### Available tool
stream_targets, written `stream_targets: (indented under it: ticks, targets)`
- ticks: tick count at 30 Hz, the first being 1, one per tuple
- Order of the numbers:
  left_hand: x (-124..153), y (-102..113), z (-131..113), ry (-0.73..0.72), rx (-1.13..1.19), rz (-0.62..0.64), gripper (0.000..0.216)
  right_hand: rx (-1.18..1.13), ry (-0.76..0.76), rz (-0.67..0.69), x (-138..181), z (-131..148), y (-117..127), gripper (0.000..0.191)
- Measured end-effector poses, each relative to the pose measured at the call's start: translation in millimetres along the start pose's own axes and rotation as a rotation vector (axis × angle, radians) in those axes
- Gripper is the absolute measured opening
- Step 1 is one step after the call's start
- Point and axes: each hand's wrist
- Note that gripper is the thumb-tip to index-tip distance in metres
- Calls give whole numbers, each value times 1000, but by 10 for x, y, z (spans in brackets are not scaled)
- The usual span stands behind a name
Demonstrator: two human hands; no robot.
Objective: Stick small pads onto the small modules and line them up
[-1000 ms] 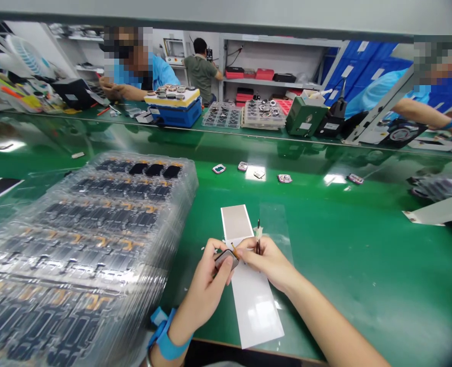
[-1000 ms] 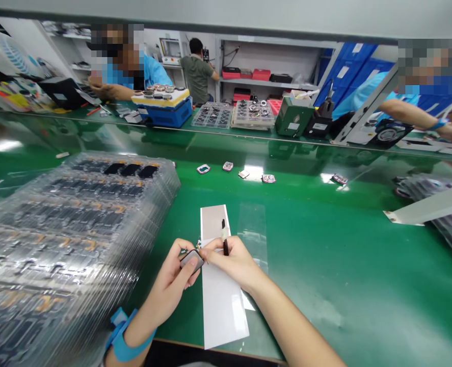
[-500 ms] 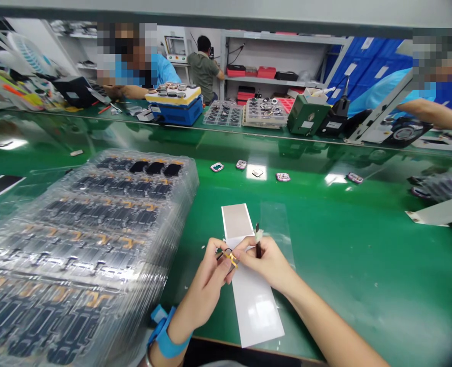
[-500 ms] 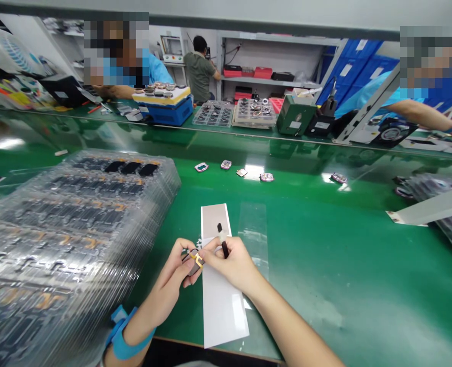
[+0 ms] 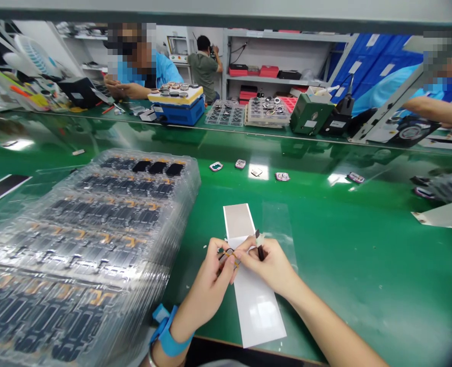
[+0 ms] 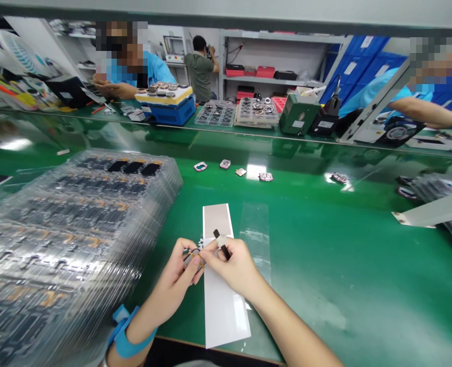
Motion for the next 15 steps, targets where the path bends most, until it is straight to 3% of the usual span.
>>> stream_targets:
  ticks: [15]
  targets:
    - [-24, -24, -74, 29, 45, -62, 24, 3, 41, -51, 17, 17, -48, 27]
Point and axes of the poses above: each hand's wrist, its own x-axis away from the middle knuckle, its own y-axis out of the back of the hand, z = x × y, and after that the axes turned 11 degrees about -y, right-handed
